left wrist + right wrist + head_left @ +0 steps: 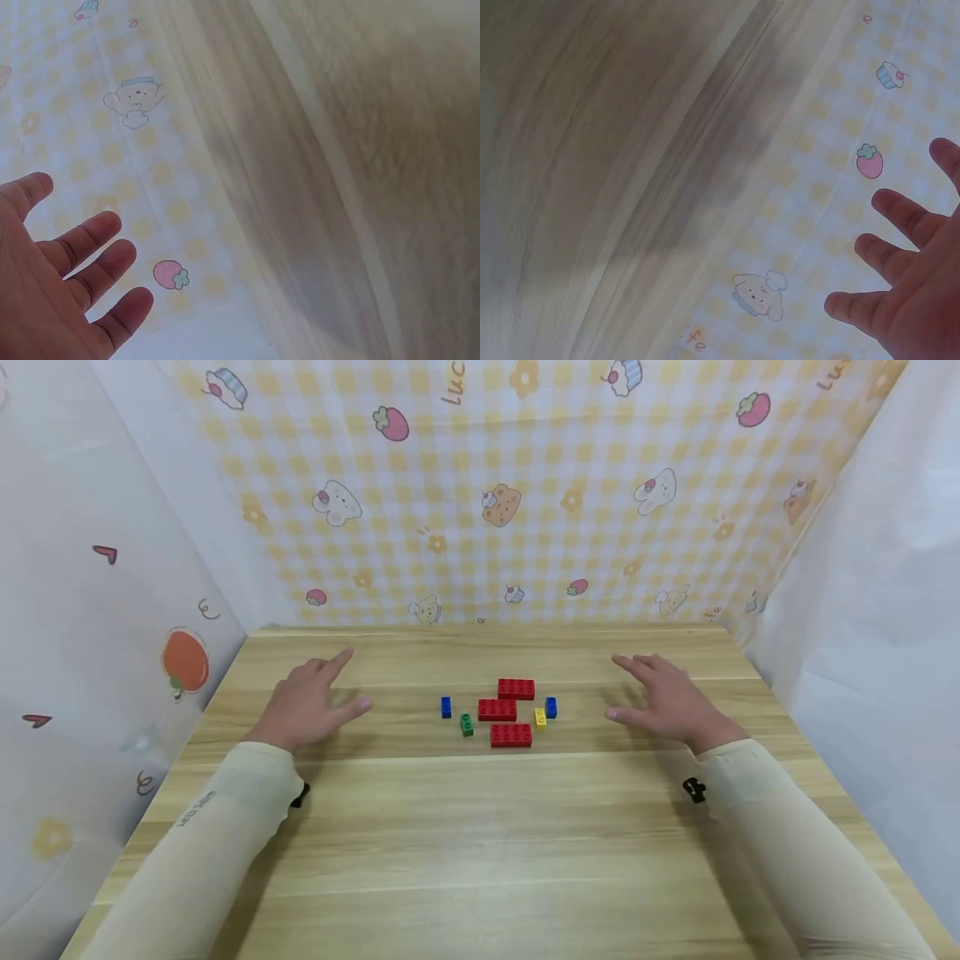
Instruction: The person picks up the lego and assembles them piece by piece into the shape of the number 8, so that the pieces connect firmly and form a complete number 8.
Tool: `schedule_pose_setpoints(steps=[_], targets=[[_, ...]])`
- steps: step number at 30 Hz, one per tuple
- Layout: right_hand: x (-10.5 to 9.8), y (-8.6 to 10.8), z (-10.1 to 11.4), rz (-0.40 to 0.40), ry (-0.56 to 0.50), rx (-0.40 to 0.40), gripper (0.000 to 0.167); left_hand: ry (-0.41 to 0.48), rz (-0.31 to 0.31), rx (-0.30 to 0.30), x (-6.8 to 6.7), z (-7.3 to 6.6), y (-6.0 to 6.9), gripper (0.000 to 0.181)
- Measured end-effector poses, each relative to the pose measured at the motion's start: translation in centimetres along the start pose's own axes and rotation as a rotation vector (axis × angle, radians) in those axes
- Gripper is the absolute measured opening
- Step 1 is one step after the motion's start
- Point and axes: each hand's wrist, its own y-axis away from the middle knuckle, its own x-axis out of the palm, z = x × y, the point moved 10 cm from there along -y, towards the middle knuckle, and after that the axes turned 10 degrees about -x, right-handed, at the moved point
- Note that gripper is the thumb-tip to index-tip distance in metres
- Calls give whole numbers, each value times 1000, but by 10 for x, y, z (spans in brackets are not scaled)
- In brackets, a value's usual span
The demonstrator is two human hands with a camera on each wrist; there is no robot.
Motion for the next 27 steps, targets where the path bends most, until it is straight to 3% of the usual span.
schedule_pose_setpoints(steps=[12, 27], targets=[[6, -13, 20, -18, -50, -43, 96, -7, 20, 24, 11, -18, -3, 94], [24, -25, 40, 30, -158, -20, 96, -9, 38, 41, 27, -36, -8, 95]])
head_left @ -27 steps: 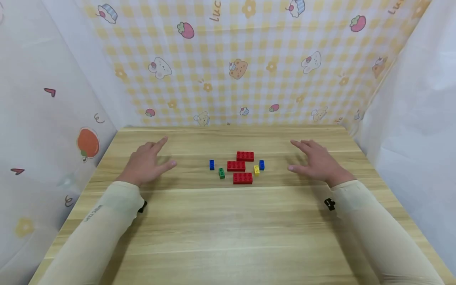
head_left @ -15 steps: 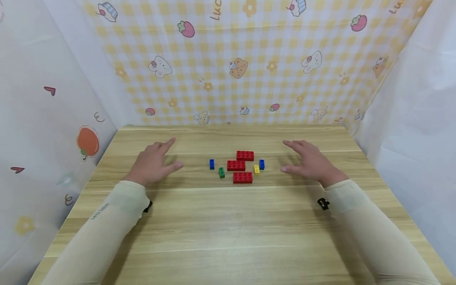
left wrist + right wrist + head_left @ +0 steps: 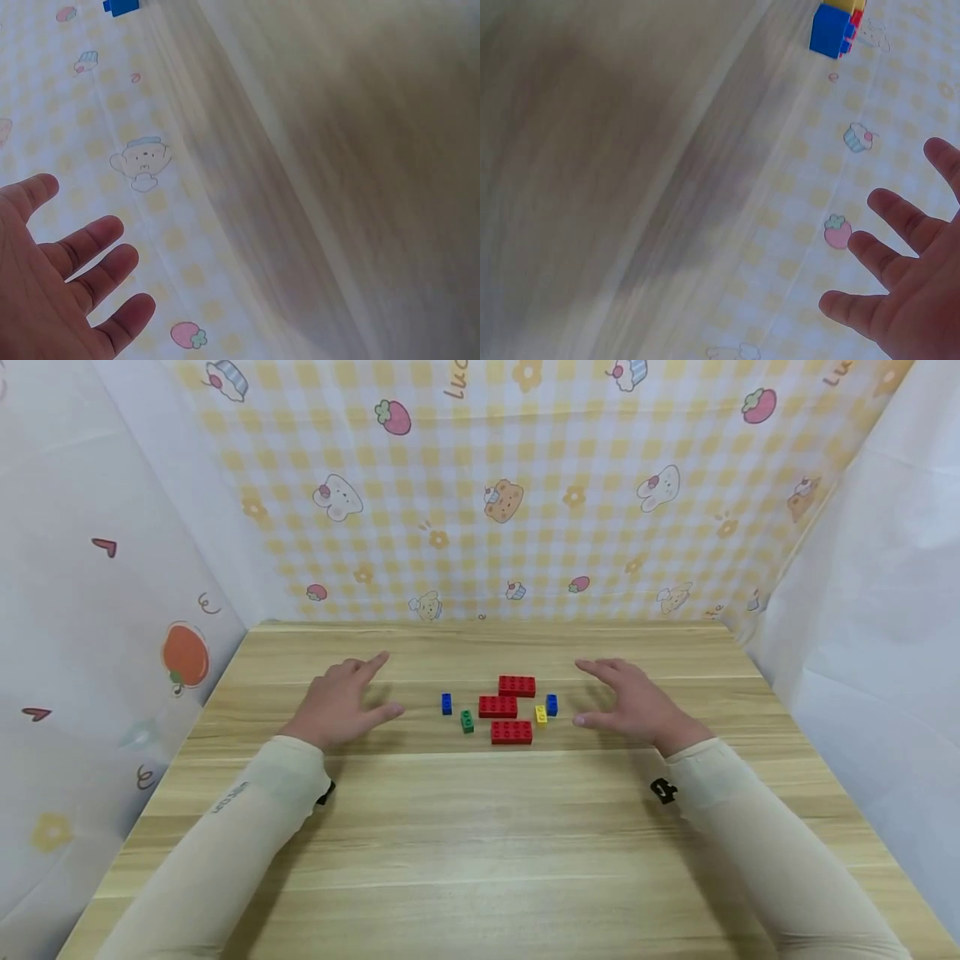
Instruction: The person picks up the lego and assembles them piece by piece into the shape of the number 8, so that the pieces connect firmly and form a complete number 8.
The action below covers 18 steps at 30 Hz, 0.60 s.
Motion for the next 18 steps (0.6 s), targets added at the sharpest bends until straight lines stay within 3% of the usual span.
schedule_pose_setpoints(steps=[18], targets=[[23, -17, 28, 37, 1, -29, 82, 11, 25, 44, 16, -27, -4, 91]])
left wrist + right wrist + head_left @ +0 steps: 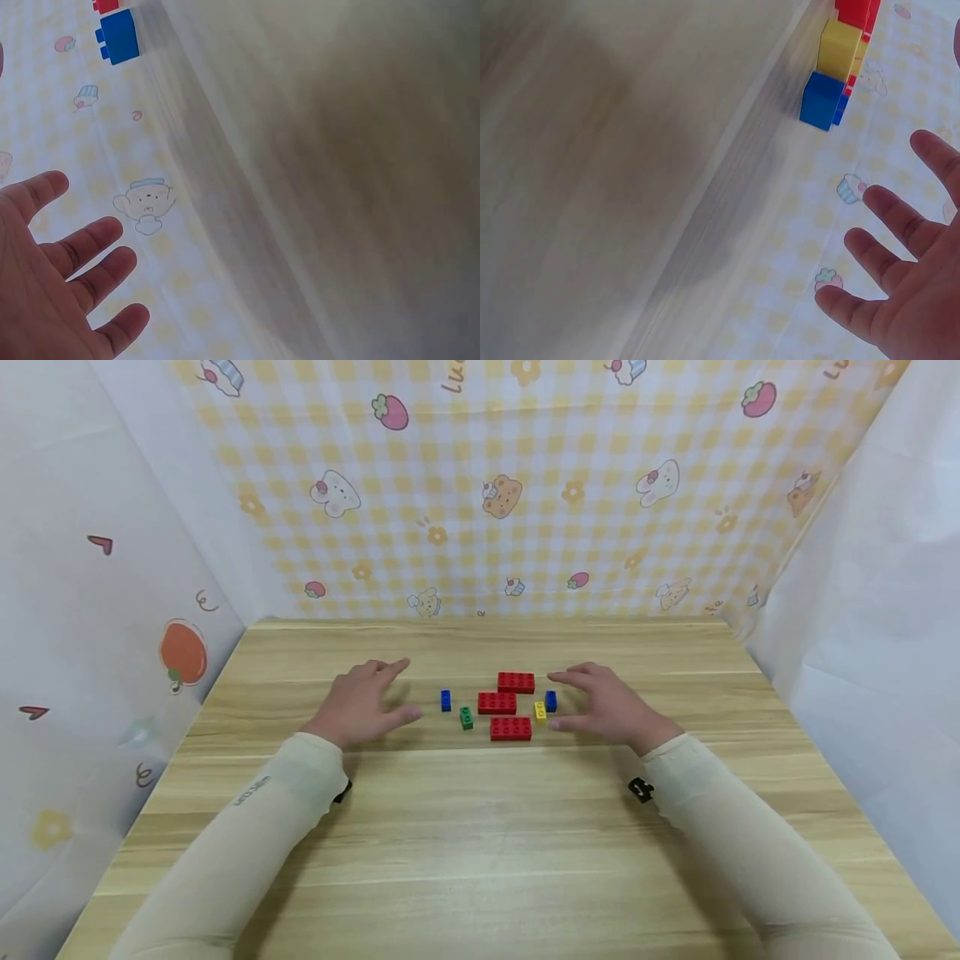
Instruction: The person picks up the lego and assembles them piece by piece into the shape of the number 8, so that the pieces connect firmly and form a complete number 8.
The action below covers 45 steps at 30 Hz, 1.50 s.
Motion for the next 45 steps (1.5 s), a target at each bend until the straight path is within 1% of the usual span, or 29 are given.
schedule_pose_setpoints(steps=[7, 14, 17, 26, 32, 39, 45], targets=[[7, -9, 9, 16, -6, -2, 77, 12, 12, -3, 3, -7, -3, 91], [12, -14, 12, 19, -16, 31, 70, 16, 29, -7, 5, -15, -5, 90], [14, -16, 16, 16, -13, 26, 67, 19, 34, -5, 7, -17, -6, 90], [21, -21, 23, 32, 80, 19, 56, 11, 33, 1, 12, -24, -11, 89], [28, -24, 24, 47, 143, 8, 43, 2, 37, -1, 16, -27, -13, 90], [33, -26, 23, 86, 145, 21, 35, 1, 35, 3, 17, -30, -13, 91], [38, -28, 24, 119, 144, 31, 32, 3, 49, 3, 15, -34, -12, 91]])
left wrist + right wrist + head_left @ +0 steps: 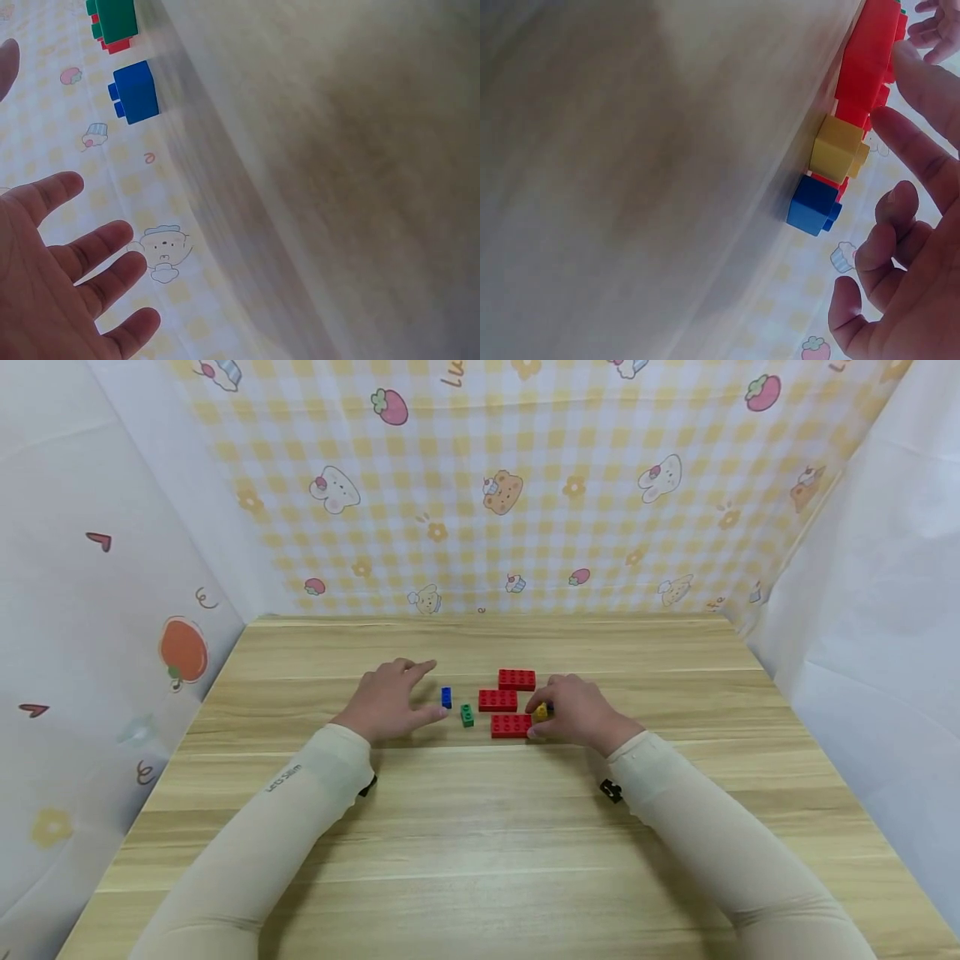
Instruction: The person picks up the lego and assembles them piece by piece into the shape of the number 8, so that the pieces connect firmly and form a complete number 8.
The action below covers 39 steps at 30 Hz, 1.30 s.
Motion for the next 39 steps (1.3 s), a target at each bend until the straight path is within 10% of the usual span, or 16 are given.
schedule_pose_setpoints(steps=[39], targets=[[8, -5, 0, 51, -66, 71, 21, 14, 101, -72, 11, -13, -23, 52]])
